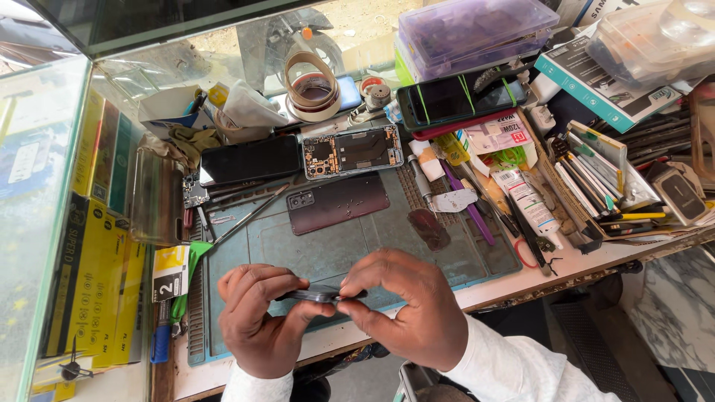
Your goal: The person uses a screwdriver to remove screws from a disassembled smartphone, then uses a plastic pry tool to separate the back cover. The person handles the phone and tools throughout the process.
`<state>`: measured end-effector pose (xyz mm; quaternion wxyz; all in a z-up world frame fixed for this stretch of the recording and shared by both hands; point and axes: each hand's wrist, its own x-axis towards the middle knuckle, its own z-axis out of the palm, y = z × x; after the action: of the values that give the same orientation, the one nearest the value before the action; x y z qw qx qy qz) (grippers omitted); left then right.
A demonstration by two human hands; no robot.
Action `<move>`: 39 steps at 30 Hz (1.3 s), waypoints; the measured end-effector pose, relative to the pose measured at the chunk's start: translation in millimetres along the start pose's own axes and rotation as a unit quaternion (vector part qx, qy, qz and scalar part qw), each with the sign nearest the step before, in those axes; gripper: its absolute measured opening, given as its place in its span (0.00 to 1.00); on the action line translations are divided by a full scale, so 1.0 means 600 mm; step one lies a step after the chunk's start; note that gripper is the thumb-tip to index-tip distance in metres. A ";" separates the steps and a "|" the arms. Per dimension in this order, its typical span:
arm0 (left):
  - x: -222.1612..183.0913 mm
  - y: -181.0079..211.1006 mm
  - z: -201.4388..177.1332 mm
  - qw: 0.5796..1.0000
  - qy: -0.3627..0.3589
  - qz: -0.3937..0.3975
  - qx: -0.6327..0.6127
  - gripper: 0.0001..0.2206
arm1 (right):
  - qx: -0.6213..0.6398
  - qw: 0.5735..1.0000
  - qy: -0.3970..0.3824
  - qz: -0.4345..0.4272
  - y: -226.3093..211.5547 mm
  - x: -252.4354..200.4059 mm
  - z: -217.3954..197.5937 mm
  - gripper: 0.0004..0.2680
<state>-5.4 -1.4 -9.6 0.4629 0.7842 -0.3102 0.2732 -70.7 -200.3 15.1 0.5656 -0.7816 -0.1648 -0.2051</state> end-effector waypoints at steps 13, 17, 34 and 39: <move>-0.009 -0.001 -0.031 0.987 -0.059 0.107 -0.102 0.15 | -0.077 0.990 -0.024 -0.119 -0.008 -0.013 -0.007 0.09; -0.026 0.009 -0.028 0.989 -0.062 0.113 -0.076 0.15 | -0.084 0.989 -0.023 -0.118 0.004 -0.027 -0.007 0.08; -0.023 0.018 -0.014 0.990 -0.101 0.077 -0.069 0.18 | -0.063 0.991 -0.039 -0.112 0.031 -0.046 -0.013 0.09; -0.006 0.019 -0.010 0.982 -0.174 0.062 -0.045 0.28 | -0.080 0.989 -0.040 -0.119 0.038 -0.052 -0.010 0.09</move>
<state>-16.8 0.7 -3.5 0.4186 0.7775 -0.4459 0.1467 -87.1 -213.7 -17.9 0.4656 -0.8069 -0.2623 -0.2516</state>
